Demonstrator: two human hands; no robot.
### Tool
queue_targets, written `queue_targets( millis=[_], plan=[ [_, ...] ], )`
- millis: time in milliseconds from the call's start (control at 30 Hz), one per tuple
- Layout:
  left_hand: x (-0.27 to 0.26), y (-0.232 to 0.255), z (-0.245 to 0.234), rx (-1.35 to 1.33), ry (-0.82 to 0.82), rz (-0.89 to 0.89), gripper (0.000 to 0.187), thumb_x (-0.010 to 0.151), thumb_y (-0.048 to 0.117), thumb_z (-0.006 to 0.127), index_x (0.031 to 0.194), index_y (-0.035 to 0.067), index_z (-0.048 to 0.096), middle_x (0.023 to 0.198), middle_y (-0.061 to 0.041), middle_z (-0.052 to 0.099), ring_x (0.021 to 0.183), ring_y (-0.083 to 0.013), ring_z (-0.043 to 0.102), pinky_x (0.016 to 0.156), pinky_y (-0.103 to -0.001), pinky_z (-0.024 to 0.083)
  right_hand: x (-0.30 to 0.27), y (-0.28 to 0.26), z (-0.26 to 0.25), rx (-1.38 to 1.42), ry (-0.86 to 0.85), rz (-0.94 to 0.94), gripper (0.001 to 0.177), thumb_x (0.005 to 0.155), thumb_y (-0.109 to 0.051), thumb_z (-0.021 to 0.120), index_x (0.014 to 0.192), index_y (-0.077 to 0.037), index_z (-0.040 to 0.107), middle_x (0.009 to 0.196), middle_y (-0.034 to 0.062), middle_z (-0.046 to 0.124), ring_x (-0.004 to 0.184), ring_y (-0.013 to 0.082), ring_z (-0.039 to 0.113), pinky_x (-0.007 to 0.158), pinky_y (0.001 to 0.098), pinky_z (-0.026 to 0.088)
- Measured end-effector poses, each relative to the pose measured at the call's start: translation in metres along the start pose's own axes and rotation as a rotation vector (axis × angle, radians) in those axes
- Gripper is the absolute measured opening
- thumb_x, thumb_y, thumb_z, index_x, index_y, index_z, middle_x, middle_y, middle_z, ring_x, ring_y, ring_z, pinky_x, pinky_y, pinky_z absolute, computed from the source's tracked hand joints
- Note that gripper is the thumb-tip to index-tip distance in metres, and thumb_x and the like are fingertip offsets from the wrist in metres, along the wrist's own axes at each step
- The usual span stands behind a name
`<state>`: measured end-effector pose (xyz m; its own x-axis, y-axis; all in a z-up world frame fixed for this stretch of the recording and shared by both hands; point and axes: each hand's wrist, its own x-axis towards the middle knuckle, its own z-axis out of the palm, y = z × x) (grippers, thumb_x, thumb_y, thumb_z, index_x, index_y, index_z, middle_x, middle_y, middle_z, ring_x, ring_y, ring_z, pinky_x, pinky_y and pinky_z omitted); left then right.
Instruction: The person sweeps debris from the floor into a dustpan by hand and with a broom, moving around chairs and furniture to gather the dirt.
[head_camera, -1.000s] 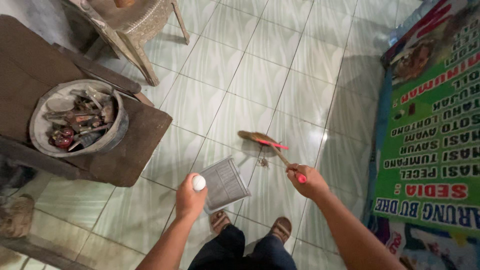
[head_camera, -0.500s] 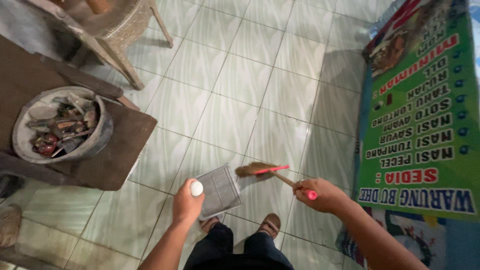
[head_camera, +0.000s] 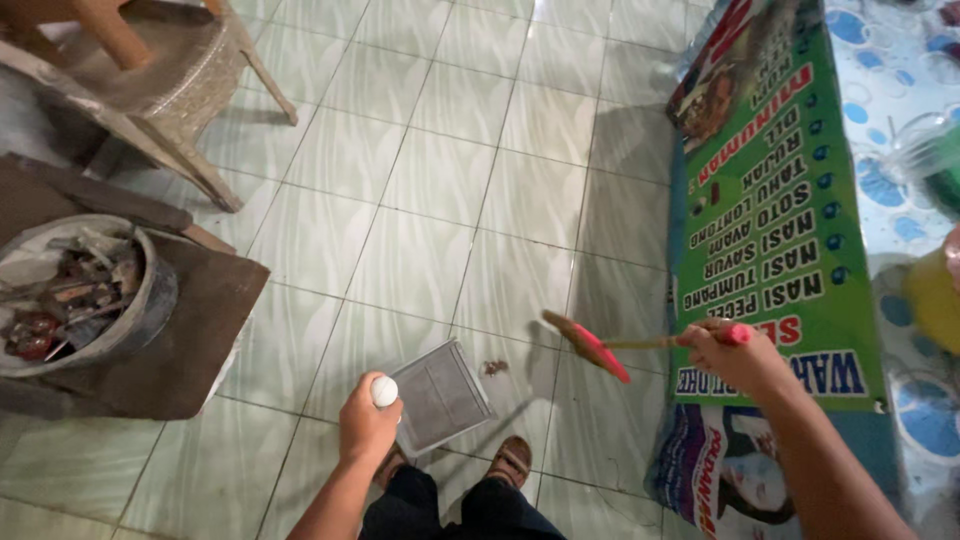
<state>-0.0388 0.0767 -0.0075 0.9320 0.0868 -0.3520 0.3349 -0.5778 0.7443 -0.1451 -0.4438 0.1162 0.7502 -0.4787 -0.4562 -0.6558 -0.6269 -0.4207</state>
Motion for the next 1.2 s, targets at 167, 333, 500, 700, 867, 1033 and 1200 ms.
queue_targets(
  millis=[167,333,500,700,867,1033,1200],
  plan=[
    [-0.003,0.011,0.017,0.060,0.074,0.173,0.043,0.072,0.012,0.080,0.113,0.011,0.066,0.104,-0.015,0.074,0.099,-0.0357,0.071,0.083,-0.044,0.055,0.017,0.045,0.021,-0.330,0.193,-0.015,0.043,0.098,-0.048,0.048,0.114,-0.019,0.075,0.101,0.0180,0.076,0.093,0.0391,0.073,0.087,0.0486,0.057],
    [-0.009,0.018,0.031,0.071,0.103,0.203,0.043,0.072,0.011,0.081,0.113,0.011,0.066,0.103,-0.015,0.074,0.098,-0.0364,0.070,0.082,-0.044,0.055,0.069,0.133,0.067,-0.650,0.044,-0.099,0.043,0.100,-0.048,0.046,0.103,-0.017,0.075,0.106,0.0151,0.076,0.100,0.0371,0.074,0.090,0.0486,0.059],
    [-0.022,0.023,0.035,0.025,0.090,0.157,0.041,0.075,0.012,0.079,0.114,0.012,0.066,0.100,-0.014,0.075,0.094,-0.0323,0.073,0.081,-0.043,0.056,0.066,0.166,0.116,-0.391,-0.077,-0.056,0.036,0.093,-0.044,0.057,0.099,-0.013,0.073,0.100,0.0159,0.077,0.098,0.0367,0.074,0.087,0.0463,0.059],
    [-0.027,0.025,0.041,0.026,0.106,0.184,0.043,0.074,0.012,0.080,0.115,0.011,0.066,0.102,-0.015,0.074,0.095,-0.0322,0.073,0.081,-0.042,0.056,0.045,0.100,0.147,-0.400,-0.183,-0.433,0.029,0.092,-0.036,0.061,0.095,-0.008,0.069,0.096,0.0174,0.074,0.095,0.0379,0.071,0.084,0.0487,0.057],
    [-0.033,0.035,0.049,0.063,0.034,0.081,0.042,0.077,0.013,0.077,0.117,0.012,0.066,0.103,-0.014,0.075,0.096,-0.0319,0.075,0.082,-0.043,0.057,0.024,0.025,0.118,-0.467,-0.219,-0.476,0.027,0.093,-0.031,0.056,0.094,-0.007,0.068,0.100,0.0169,0.072,0.091,0.0376,0.072,0.079,0.0474,0.059],
    [-0.035,0.042,0.052,0.056,0.055,0.130,0.044,0.076,0.013,0.079,0.117,0.011,0.065,0.104,-0.014,0.075,0.097,-0.0324,0.073,0.082,-0.043,0.056,0.006,-0.001,0.057,-0.206,-0.170,-0.266,0.031,0.094,-0.033,0.052,0.097,-0.012,0.075,0.087,0.0128,0.075,0.080,0.0287,0.074,0.072,0.0421,0.059],
    [-0.038,0.041,0.049,0.022,0.030,0.082,0.043,0.077,0.013,0.078,0.118,0.012,0.065,0.102,-0.013,0.075,0.095,-0.0302,0.074,0.083,-0.042,0.056,0.011,0.024,-0.004,-0.141,-0.079,-0.128,0.034,0.098,-0.032,0.049,0.095,-0.010,0.075,0.079,0.0129,0.076,0.073,0.0255,0.074,0.069,0.0402,0.059]
  ],
)
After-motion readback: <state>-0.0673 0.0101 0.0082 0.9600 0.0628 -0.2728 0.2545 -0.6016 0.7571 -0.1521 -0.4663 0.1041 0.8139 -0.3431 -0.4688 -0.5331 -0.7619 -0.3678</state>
